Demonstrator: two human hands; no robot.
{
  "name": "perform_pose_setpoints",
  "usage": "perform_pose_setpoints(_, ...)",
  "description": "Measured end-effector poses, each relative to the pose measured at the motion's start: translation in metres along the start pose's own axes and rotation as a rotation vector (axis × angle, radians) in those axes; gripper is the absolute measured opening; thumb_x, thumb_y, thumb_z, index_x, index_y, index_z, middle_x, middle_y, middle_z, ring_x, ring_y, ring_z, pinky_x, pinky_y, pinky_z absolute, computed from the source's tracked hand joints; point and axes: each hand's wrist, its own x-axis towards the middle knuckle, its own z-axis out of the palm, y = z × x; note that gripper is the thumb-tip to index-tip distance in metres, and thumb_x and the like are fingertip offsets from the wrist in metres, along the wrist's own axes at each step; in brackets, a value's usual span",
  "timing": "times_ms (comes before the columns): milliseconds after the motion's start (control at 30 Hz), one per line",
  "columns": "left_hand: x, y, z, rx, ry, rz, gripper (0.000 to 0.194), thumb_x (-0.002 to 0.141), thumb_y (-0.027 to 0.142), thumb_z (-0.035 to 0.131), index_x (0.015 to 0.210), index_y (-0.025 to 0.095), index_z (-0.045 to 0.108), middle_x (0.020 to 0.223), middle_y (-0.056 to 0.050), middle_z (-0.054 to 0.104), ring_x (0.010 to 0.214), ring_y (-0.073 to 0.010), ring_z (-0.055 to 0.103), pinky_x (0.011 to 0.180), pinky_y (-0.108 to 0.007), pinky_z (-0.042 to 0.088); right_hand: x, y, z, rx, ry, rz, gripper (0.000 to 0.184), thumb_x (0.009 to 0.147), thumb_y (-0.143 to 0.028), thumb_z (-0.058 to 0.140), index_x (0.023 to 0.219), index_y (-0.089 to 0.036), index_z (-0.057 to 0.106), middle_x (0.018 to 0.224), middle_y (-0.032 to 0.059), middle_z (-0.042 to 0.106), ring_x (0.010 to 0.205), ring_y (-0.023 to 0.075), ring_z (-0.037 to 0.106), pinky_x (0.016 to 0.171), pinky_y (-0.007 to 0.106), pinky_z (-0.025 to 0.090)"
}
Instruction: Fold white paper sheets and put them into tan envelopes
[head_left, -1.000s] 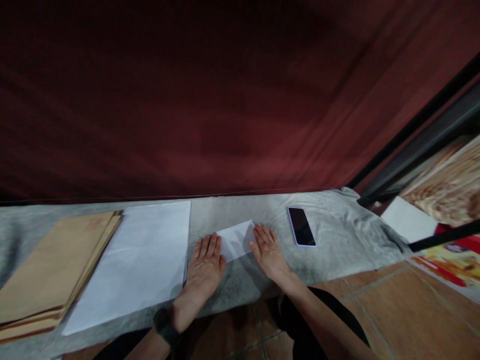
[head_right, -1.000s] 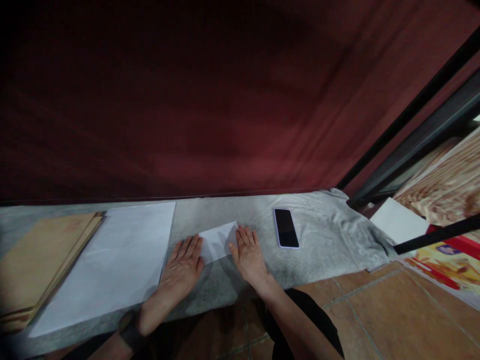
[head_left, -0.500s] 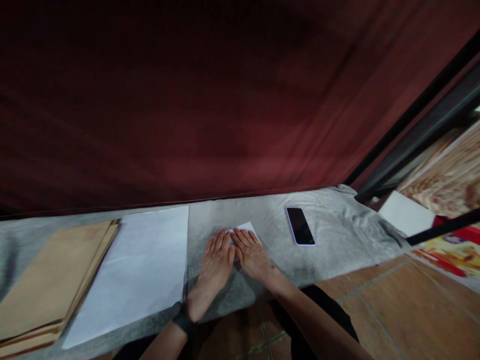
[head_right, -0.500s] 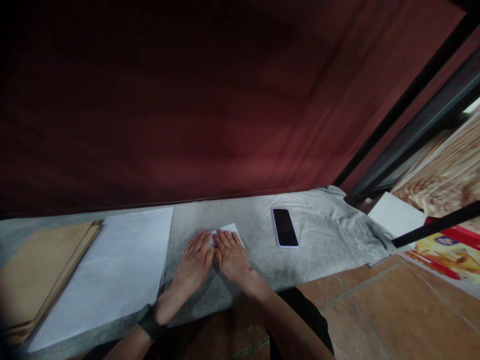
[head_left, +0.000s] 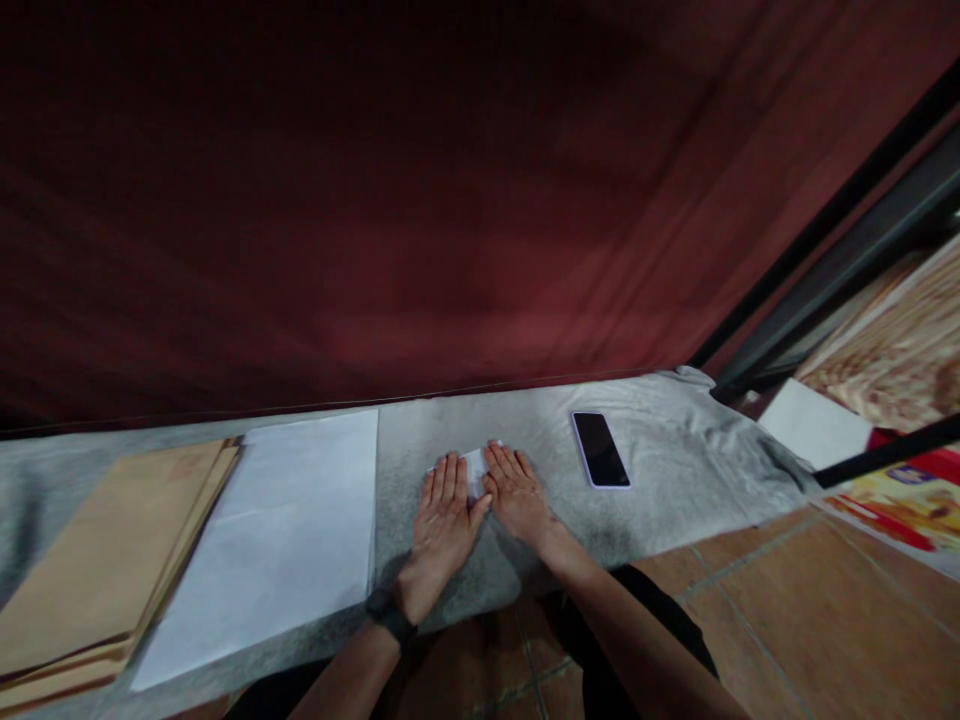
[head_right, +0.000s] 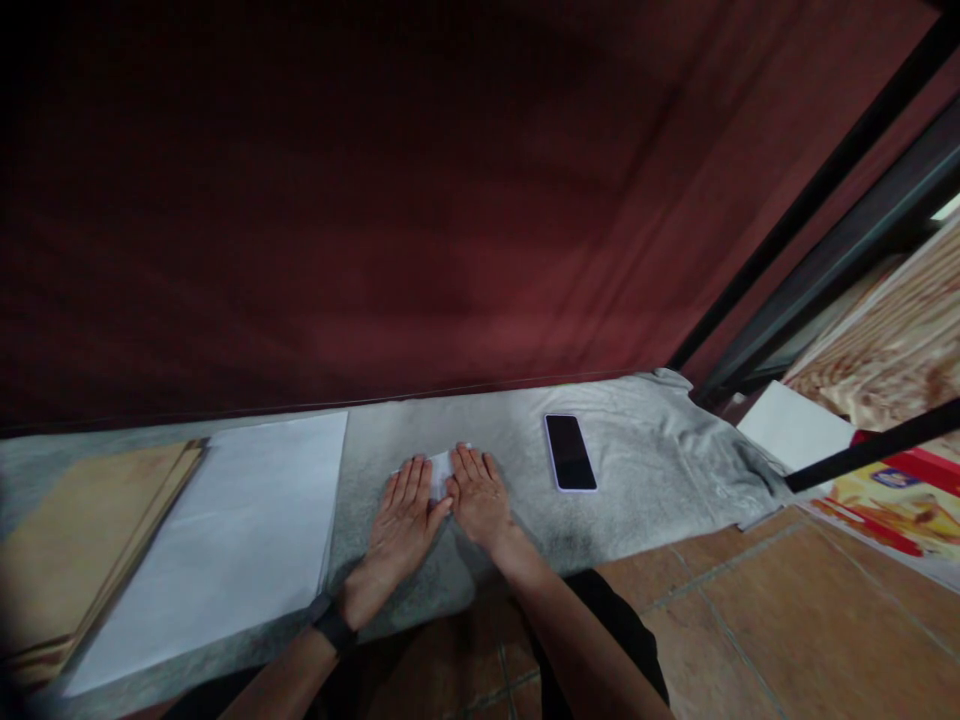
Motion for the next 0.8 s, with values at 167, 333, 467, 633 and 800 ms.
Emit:
perform_pose_setpoints(167,-0.002,-0.007,-0.005,0.059,-0.059,-0.040,0.069,0.100,0.048,0.035,0.153,0.004,0.036,0.160,-0.021,0.035,0.151,-0.0310,0.030,0.123,-0.049,0.026,-0.001,0.010,-0.001,-0.001,0.024,0.085,0.053,0.107,-0.035,0.029,0.156,-0.014,0.036,0.160,0.0100,0.038,0.149,0.0240,0.034,0.122,0.046,0.025)
perform_pose_setpoints(333,-0.009,-0.017,-0.006,0.094,-0.040,-0.048,0.069,0.100,0.051,0.034,0.153,0.007,0.037,0.159,-0.018,0.038,0.150,-0.0299,0.032,0.122,-0.049,0.027,-0.004,0.023,-0.002,-0.026,0.008,0.149,0.053,0.107,-0.035,0.030,0.156,-0.015,0.036,0.161,0.0096,0.036,0.150,0.0259,0.031,0.122,0.048,0.025)
perform_pose_setpoints(467,-0.015,-0.025,-0.007,0.117,-0.016,-0.051,0.066,0.100,0.049,0.033,0.152,0.008,0.039,0.158,-0.017,0.040,0.149,-0.0291,0.035,0.121,-0.049,0.029,-0.008,0.033,-0.002,-0.037,-0.003,0.176,0.053,0.107,-0.035,0.029,0.156,-0.016,0.036,0.161,0.0099,0.036,0.150,0.0261,0.031,0.122,0.048,0.024)
perform_pose_setpoints(633,-0.017,-0.028,-0.011,0.125,-0.033,-0.045,0.063,0.101,0.045,0.031,0.153,0.009,0.039,0.158,-0.016,0.040,0.148,-0.0277,0.036,0.121,-0.047,0.029,-0.010,0.037,-0.009,-0.059,0.057,0.223,0.056,0.105,-0.035,0.033,0.155,-0.010,0.036,0.161,0.0148,0.034,0.150,0.0298,0.032,0.122,0.052,0.025)
perform_pose_setpoints(800,-0.016,-0.026,-0.012,0.122,-0.057,-0.055,0.063,0.101,0.044,0.031,0.152,0.008,0.039,0.159,-0.017,0.039,0.149,-0.0288,0.034,0.122,-0.049,0.027,-0.012,0.013,-0.015,0.015,0.058,0.069,0.055,0.105,-0.030,0.032,0.156,-0.011,0.034,0.162,0.0112,0.033,0.151,0.0249,0.030,0.123,0.047,0.028)
